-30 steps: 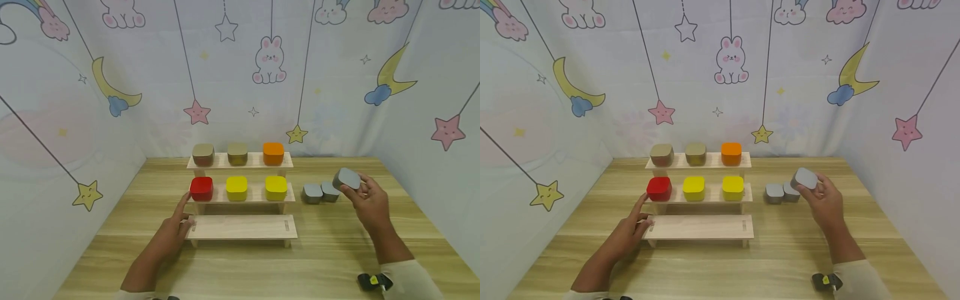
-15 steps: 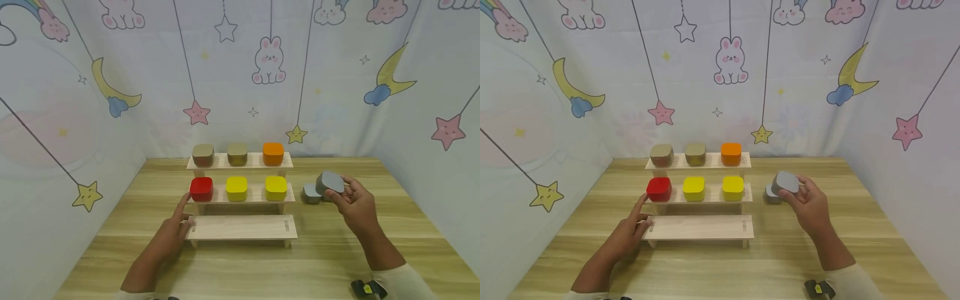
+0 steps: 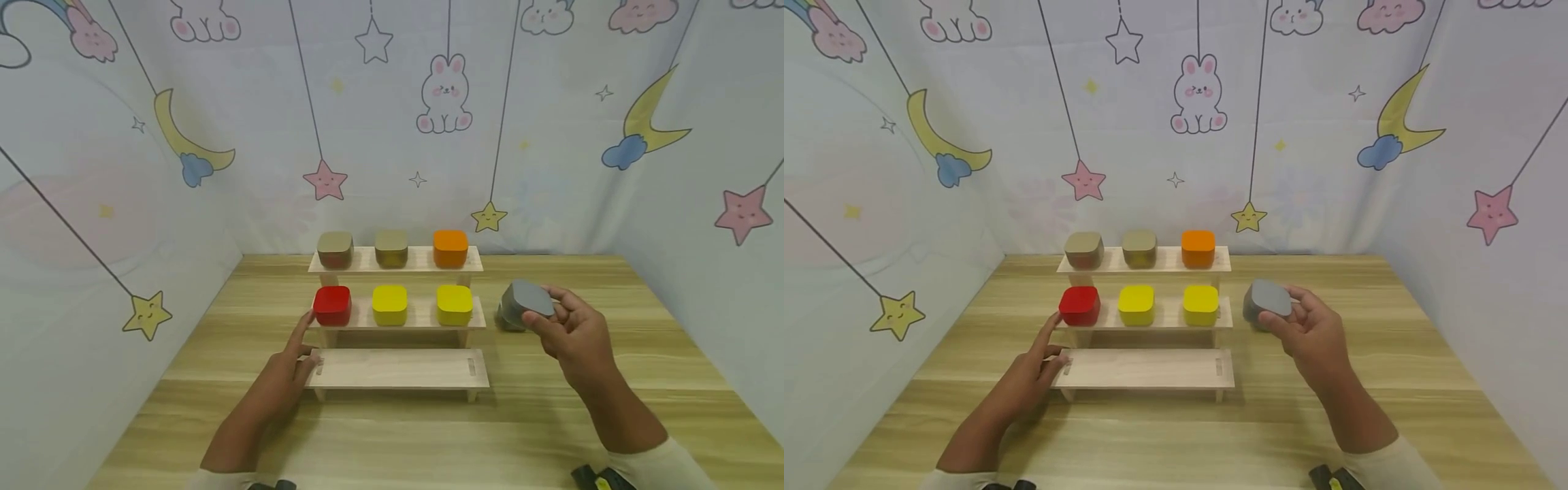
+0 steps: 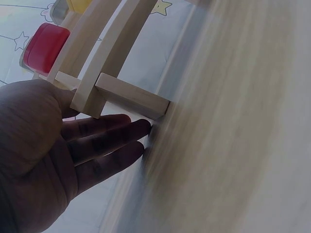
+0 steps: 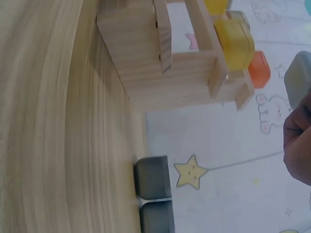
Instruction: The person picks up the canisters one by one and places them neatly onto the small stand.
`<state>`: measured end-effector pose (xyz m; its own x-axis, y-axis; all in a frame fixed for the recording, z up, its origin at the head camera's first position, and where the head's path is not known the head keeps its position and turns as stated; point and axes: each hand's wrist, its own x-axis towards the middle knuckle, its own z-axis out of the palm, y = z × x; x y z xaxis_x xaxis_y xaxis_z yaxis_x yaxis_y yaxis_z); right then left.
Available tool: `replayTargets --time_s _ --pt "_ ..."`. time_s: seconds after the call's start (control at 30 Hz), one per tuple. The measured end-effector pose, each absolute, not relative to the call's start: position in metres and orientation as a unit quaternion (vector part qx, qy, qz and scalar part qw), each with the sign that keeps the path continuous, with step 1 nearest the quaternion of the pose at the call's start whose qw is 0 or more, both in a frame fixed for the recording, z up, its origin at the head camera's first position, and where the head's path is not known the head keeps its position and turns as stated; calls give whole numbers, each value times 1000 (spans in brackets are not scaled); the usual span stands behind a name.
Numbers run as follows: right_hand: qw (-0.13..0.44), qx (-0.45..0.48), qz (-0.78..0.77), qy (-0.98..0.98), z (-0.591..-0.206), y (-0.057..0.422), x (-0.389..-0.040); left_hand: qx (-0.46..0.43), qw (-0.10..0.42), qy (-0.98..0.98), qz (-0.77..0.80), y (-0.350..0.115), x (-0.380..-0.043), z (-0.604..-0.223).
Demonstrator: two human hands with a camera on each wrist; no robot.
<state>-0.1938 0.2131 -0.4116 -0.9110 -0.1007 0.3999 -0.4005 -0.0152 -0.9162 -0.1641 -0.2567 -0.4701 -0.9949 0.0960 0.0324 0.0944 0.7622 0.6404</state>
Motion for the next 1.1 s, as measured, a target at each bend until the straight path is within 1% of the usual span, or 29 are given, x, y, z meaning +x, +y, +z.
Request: replayTargets --time_s 0.2,0.4,0.67,0.83,1.0,1.1 --pt "76 193 651 -730 -404 189 -187 51 -5 938 342 -258 -163 -471" --pt "18 240 635 -734 -398 161 -179 49 -1 937 347 -258 -163 -472" --pt "-93 219 579 -780 -391 126 -177 43 -1 937 347 -256 -167 -473" --pt "-147 238 551 -787 -389 106 -177 43 1 939 340 -257 -165 -471" --pt "-170 231 509 -812 -385 82 -175 39 4 939 341 -255 -163 -467" --pt "-155 234 467 -839 -385 66 -174 38 11 938 343 -255 -162 -466"
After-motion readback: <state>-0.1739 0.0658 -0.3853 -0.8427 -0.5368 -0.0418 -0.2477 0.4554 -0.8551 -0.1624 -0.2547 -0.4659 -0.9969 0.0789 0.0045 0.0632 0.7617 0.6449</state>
